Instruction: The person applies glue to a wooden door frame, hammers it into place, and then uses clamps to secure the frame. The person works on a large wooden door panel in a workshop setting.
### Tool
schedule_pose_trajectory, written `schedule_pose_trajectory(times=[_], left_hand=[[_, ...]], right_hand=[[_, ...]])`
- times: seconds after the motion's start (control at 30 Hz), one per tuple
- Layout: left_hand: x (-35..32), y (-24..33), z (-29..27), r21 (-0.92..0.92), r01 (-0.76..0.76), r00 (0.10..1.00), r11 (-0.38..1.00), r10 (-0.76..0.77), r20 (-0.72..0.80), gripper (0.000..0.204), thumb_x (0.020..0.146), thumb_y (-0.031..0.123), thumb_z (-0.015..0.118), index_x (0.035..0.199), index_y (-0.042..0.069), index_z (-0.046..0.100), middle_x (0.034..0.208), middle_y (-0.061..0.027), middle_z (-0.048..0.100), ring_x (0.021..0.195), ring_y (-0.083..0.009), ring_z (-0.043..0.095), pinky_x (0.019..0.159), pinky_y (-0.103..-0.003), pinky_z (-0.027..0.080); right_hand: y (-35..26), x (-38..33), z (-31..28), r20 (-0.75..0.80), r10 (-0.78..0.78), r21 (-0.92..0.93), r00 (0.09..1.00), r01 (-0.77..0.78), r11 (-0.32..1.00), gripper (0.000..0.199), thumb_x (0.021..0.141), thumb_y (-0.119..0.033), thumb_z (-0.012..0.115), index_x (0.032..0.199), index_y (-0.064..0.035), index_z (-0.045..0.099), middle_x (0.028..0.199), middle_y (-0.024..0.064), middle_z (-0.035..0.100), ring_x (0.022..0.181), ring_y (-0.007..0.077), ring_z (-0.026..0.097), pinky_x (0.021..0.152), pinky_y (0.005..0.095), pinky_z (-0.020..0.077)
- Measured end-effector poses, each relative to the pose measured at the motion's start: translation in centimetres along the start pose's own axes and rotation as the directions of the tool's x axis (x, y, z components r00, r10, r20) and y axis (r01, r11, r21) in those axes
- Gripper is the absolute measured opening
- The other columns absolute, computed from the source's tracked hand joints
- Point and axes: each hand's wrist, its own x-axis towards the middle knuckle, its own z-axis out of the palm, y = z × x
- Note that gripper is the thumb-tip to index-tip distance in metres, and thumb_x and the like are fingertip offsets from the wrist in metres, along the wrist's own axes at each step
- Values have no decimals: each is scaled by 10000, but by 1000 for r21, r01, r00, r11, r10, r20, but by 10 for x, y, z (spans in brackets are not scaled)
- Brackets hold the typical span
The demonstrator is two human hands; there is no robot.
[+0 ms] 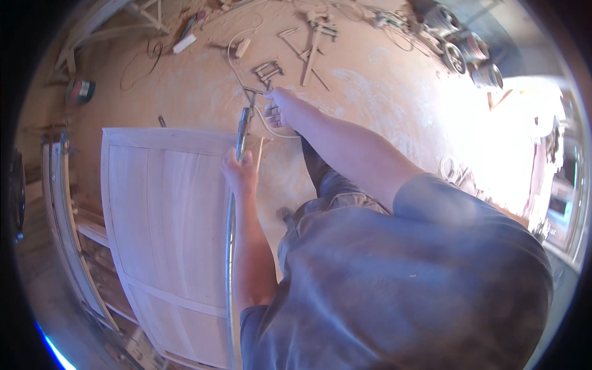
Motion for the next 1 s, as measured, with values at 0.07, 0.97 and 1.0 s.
schedule_pose_trajectory(times=[0.07, 0.97, 1.0], left_hand=[[18, 19, 20, 143, 22, 999, 989, -17, -37, 454, 874, 154, 731, 1252, -61, 601, 1224, -266, 605, 1189, -443, 532, 1020, -528, 445], [38, 0, 76, 234, 94, 952, 968, -18, -306, 336, 828, 197, 796, 1112, 61, 679, 1052, -108, 581, 988, -340, 539, 836, -470, 458], [37, -3, 76, 262, 89, 961, 961, -13, -278, 346, 824, 219, 799, 1109, 65, 676, 1040, -107, 570, 982, -338, 535, 828, -470, 456]], right_hand=[[-21, 43, 22, -51, 84, -24, 995, -86, 996, 525, 904, -512, 680, 1121, -37, 637, 1207, 206, 615, 1140, 392, 610, 998, 526, 463], [-58, 132, 3, 575, -293, -521, 763, 619, 588, 150, 756, -68, 754, 890, -12, 715, 815, 18, 660, 817, 134, 598, 783, 292, 484], [-51, 127, 2, 454, -297, -416, 840, 494, 763, 136, 752, -67, 754, 869, -13, 710, 781, 16, 646, 817, 133, 600, 774, 294, 481]])
